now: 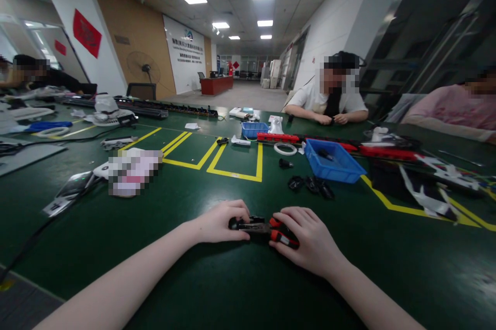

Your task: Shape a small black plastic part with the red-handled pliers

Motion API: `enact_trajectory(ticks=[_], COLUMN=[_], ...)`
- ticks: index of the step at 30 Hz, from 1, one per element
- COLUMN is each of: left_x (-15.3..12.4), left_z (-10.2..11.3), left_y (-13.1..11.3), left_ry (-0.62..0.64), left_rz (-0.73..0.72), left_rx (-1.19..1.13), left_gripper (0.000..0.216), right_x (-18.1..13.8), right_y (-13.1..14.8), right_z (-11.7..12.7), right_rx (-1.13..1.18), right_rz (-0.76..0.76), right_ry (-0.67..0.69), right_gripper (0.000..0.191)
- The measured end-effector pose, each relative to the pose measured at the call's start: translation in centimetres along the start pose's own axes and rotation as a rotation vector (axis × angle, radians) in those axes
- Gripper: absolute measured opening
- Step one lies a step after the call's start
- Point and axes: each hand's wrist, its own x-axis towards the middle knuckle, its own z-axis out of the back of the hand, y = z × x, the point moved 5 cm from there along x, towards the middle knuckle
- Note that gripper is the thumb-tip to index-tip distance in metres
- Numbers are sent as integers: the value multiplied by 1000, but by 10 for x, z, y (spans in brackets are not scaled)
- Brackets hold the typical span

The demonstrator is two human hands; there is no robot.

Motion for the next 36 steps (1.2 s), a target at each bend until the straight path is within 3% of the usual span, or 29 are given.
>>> enact_trajectory(ticks=[15, 36], left_x=[0, -3], left_z=[-3, 1], left_y=[1, -4], left_ry=[-24, -45], left_rz=[-36, -110], left_rx=[30, 110], left_gripper=[18, 18], right_x=[3, 2], right_y=[3, -5], right_z=[4, -2], right_rx=[67, 1], right_rz=[-19, -9], right_ry=[-22, 25], right_gripper=[25, 31])
